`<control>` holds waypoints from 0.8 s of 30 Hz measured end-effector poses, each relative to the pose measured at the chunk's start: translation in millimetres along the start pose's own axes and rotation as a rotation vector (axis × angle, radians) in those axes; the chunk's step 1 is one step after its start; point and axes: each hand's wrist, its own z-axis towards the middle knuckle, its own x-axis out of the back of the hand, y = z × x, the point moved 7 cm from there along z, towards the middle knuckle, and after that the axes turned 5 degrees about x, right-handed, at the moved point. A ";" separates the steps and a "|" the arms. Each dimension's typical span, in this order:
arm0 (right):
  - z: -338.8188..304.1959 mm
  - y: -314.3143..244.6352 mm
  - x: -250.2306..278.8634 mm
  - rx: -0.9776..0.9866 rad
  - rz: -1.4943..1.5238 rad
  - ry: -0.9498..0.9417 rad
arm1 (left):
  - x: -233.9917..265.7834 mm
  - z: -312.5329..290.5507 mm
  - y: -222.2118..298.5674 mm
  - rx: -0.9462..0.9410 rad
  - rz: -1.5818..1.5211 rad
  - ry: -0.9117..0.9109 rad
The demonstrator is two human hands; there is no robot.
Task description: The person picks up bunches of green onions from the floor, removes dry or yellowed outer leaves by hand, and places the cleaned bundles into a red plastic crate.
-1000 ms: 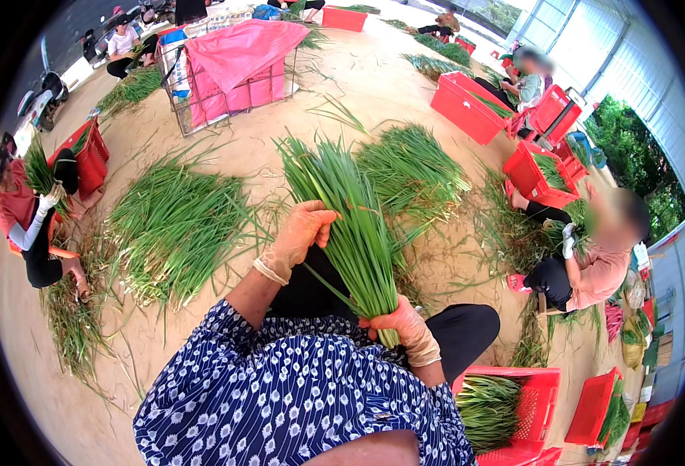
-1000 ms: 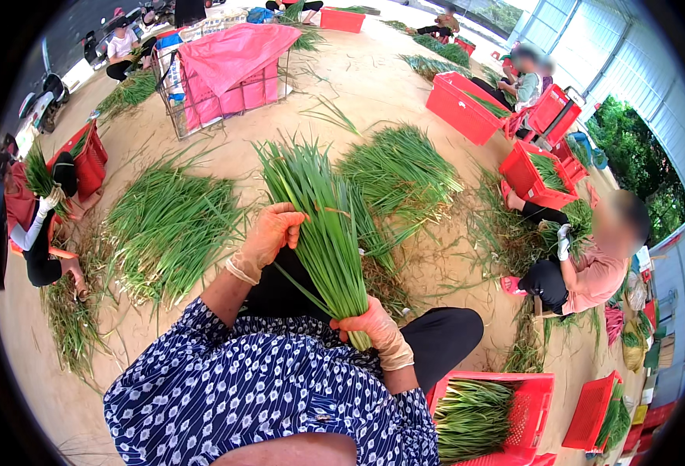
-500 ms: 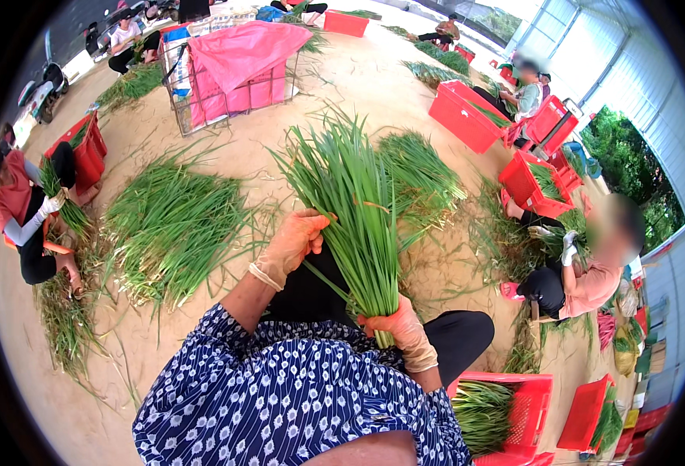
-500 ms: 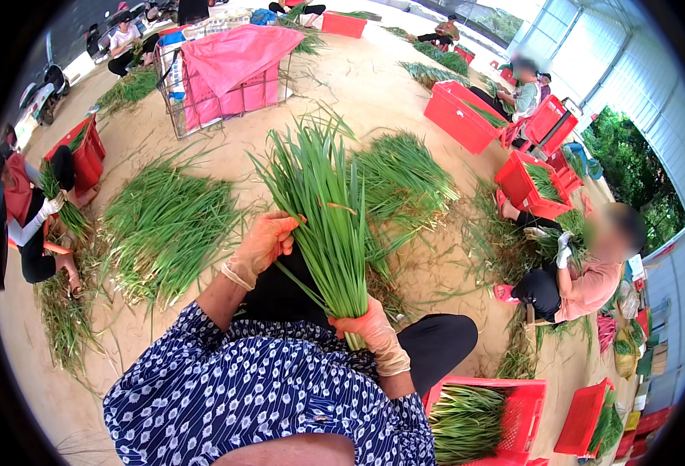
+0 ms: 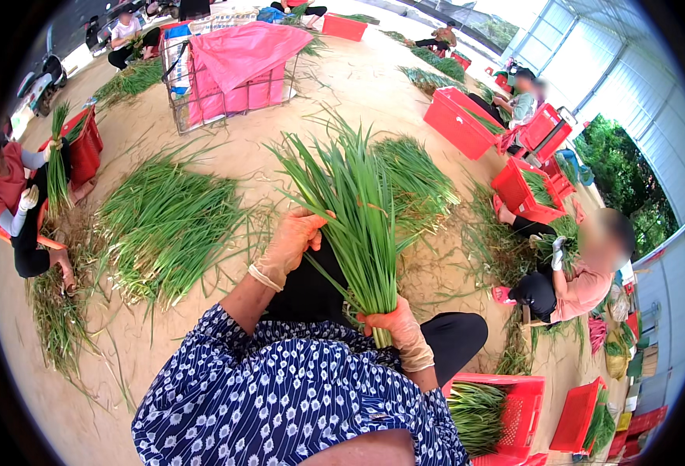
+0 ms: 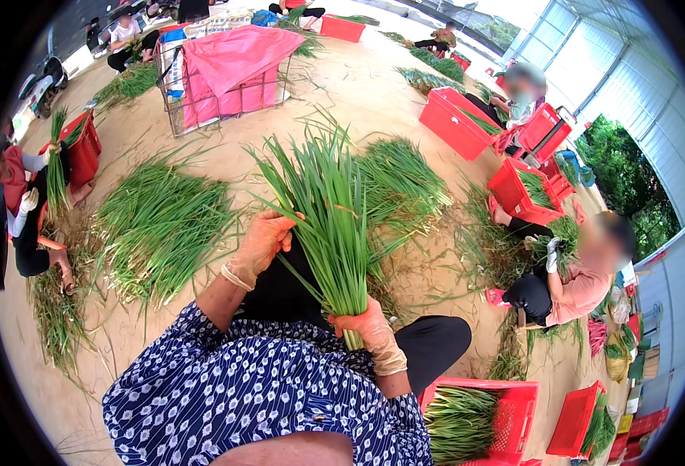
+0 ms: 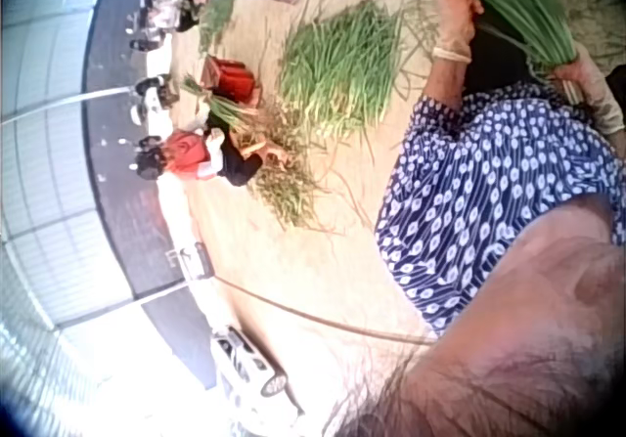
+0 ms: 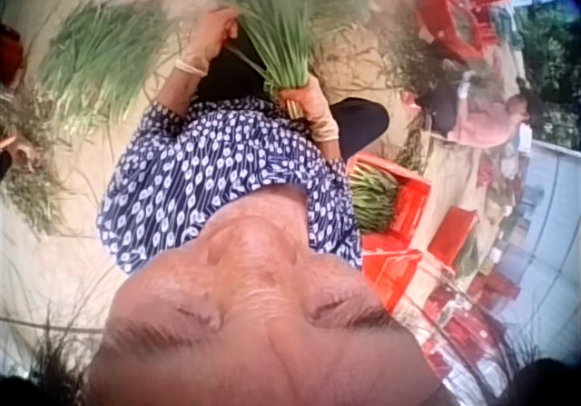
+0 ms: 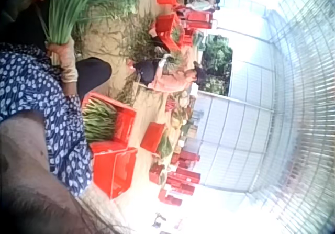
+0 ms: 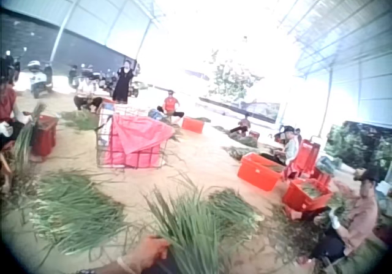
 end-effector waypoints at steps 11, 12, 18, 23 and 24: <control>0.9 -2.7 -9.6 -0.009 -0.077 -0.021 | -18.7 -8.0 -3.0 0.105 0.044 -0.001; 1.2 -1.1 -8.6 -0.008 -0.089 -0.020 | -18.9 -9.8 -2.2 0.099 0.087 0.003; 4.1 1.0 -6.8 -0.010 -0.091 -0.019 | -22.4 -10.0 -9.8 0.102 0.193 -0.018; 3.3 4.2 -7.0 -0.025 -0.029 -0.029 | -26.9 -9.8 -13.5 0.094 0.179 -0.039; 3.1 3.0 -7.9 -0.030 -0.014 -0.031 | -25.9 -9.2 -14.6 0.089 0.169 -0.035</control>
